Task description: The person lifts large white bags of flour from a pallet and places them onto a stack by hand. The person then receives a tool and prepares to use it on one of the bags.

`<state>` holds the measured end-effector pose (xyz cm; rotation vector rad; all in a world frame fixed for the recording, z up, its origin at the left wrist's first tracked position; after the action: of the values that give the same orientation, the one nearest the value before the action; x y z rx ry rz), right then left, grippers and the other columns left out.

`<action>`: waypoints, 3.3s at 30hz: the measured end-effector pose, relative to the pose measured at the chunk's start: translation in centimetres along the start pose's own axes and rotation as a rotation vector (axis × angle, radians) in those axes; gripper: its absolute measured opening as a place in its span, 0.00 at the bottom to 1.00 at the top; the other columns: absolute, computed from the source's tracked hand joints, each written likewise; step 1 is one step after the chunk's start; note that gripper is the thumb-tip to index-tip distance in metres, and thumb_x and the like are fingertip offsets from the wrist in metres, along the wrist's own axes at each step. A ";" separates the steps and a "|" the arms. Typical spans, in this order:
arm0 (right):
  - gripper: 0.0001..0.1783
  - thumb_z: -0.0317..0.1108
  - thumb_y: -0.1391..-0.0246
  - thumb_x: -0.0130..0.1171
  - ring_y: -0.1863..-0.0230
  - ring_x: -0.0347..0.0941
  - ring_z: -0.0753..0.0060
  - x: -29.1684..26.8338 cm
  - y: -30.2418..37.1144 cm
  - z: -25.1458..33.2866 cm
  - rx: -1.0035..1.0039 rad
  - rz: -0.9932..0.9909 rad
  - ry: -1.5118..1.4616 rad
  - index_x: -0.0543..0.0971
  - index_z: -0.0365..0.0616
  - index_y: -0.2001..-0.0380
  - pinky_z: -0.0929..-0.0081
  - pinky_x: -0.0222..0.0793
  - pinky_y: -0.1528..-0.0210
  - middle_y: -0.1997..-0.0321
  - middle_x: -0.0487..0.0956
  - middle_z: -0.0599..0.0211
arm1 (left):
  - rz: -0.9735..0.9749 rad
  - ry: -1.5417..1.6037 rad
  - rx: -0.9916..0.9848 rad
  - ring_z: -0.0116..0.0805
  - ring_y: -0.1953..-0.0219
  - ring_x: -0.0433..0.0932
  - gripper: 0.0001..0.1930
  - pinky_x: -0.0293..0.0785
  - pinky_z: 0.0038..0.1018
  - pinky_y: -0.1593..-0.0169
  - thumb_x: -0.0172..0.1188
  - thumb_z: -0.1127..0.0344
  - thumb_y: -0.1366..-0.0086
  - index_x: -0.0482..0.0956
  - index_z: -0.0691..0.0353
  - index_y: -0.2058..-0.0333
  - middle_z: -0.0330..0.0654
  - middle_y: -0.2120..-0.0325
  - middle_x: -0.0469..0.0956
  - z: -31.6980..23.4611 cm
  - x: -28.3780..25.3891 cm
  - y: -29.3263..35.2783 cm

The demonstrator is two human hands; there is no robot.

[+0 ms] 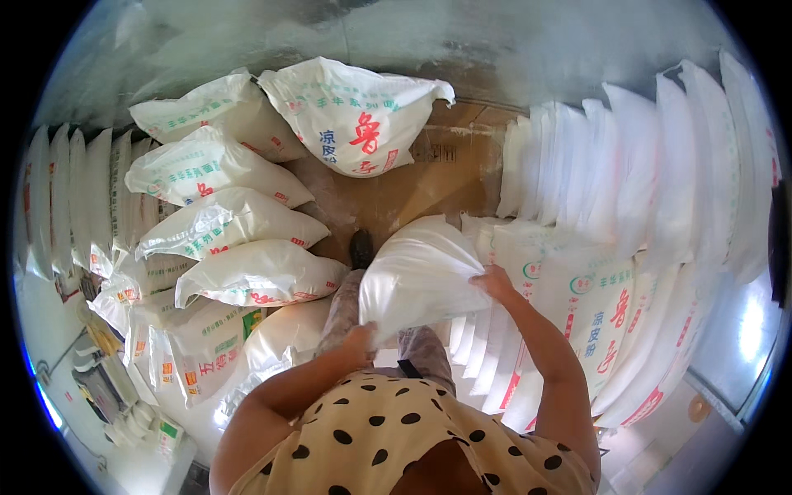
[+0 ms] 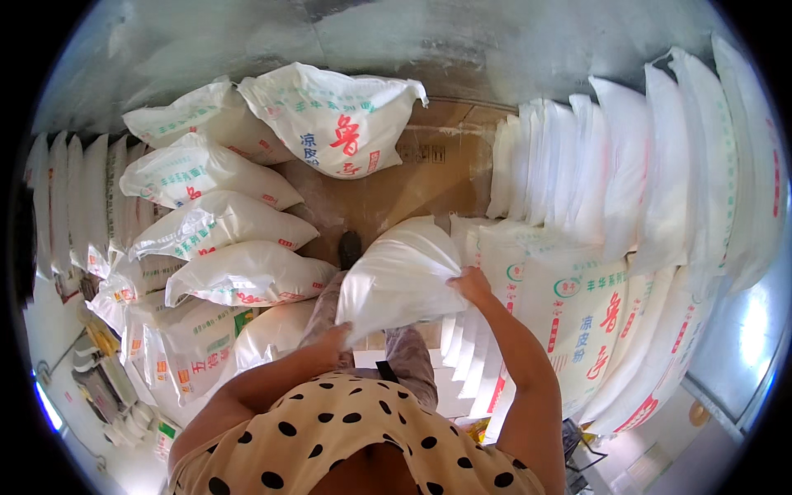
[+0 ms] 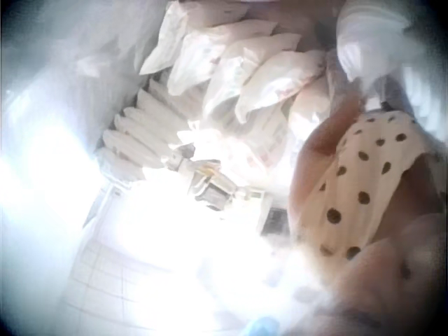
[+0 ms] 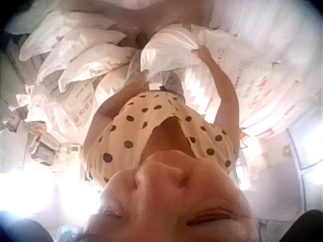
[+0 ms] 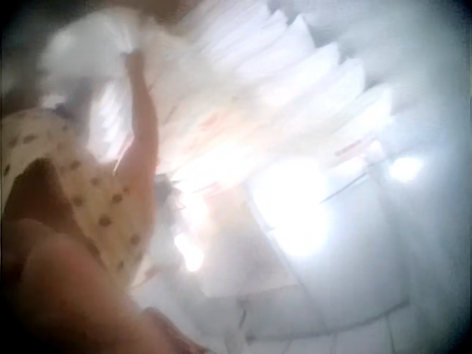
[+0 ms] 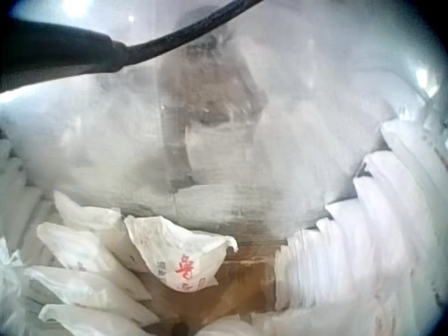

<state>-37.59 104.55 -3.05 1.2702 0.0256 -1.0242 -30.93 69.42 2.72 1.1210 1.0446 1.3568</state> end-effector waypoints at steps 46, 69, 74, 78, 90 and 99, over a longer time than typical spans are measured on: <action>0.13 0.38 0.46 0.46 0.68 0.73 0.64 0.5 40.4 -35.2 1.035 -1.588 -0.673 0.74 0.41 0.64 0.70 0.66 0.62 0.71 0.77 0.62 | 0.138 -0.432 0.492 0.40 0.46 0.59 0.36 0.55 0.41 0.45 0.50 0.38 0.45 0.58 0.56 0.46 0.41 0.47 0.59 -9.0 35.3 -2.4; 0.37 0.59 0.53 0.48 0.59 0.70 0.62 15.7 45.5 -63.1 1.246 -1.162 -1.398 0.71 0.32 0.55 0.69 0.65 0.56 0.57 0.73 0.54 | 0.423 -0.303 0.622 0.35 0.54 0.71 0.18 0.69 0.36 0.52 0.43 0.52 0.39 0.70 0.55 0.56 0.37 0.57 0.72 -6.9 45.1 -7.7; 0.36 0.59 0.53 0.48 0.62 0.72 0.65 18.1 48.0 -56.5 1.281 -1.343 -1.460 0.73 0.31 0.57 0.71 0.67 0.61 0.62 0.76 0.57 | 0.393 -0.310 0.651 0.35 0.53 0.70 0.19 0.68 0.35 0.51 0.41 0.54 0.38 0.68 0.59 0.55 0.39 0.57 0.71 -8.4 45.5 -9.3; 0.32 0.56 0.51 0.47 0.63 0.72 0.68 20.4 47.8 -47.0 1.057 -1.626 -1.637 0.74 0.34 0.60 0.73 0.68 0.61 0.64 0.76 0.60 | 0.351 -0.345 0.758 0.40 0.56 0.71 0.21 0.70 0.36 0.53 0.42 0.53 0.38 0.66 0.64 0.55 0.45 0.58 0.70 -10.9 47.9 -10.0; 0.34 0.62 0.49 0.42 0.60 0.69 0.69 37.2 37.4 -25.2 1.226 -1.749 -2.143 0.63 0.48 0.47 0.67 0.68 0.61 0.56 0.70 0.61 | 0.346 -0.488 1.099 0.35 0.62 0.74 0.21 0.73 0.30 0.60 0.49 0.56 0.39 0.69 0.71 0.57 0.45 0.62 0.73 -17.0 56.0 -6.9; 0.38 0.40 0.48 0.51 0.39 0.53 0.58 27.2 35.1 -19.2 1.029 -1.126 -1.539 0.48 0.37 0.40 0.63 0.49 0.39 0.37 0.51 0.53 | 0.513 -0.533 1.055 0.35 0.63 0.76 0.24 0.72 0.30 0.59 0.49 0.51 0.39 0.70 0.69 0.57 0.44 0.63 0.75 -9.2 53.5 2.6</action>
<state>10.30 100.87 2.51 0.8882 -1.2131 -3.0288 -41.57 122.53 7.60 2.5008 1.1024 0.7045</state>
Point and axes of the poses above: each hand's wrist, its own y-axis away from the middle knuckle, its own x-axis out of the palm, z = x × y, the point moved 3 cm from there along -y, towards the middle knuckle
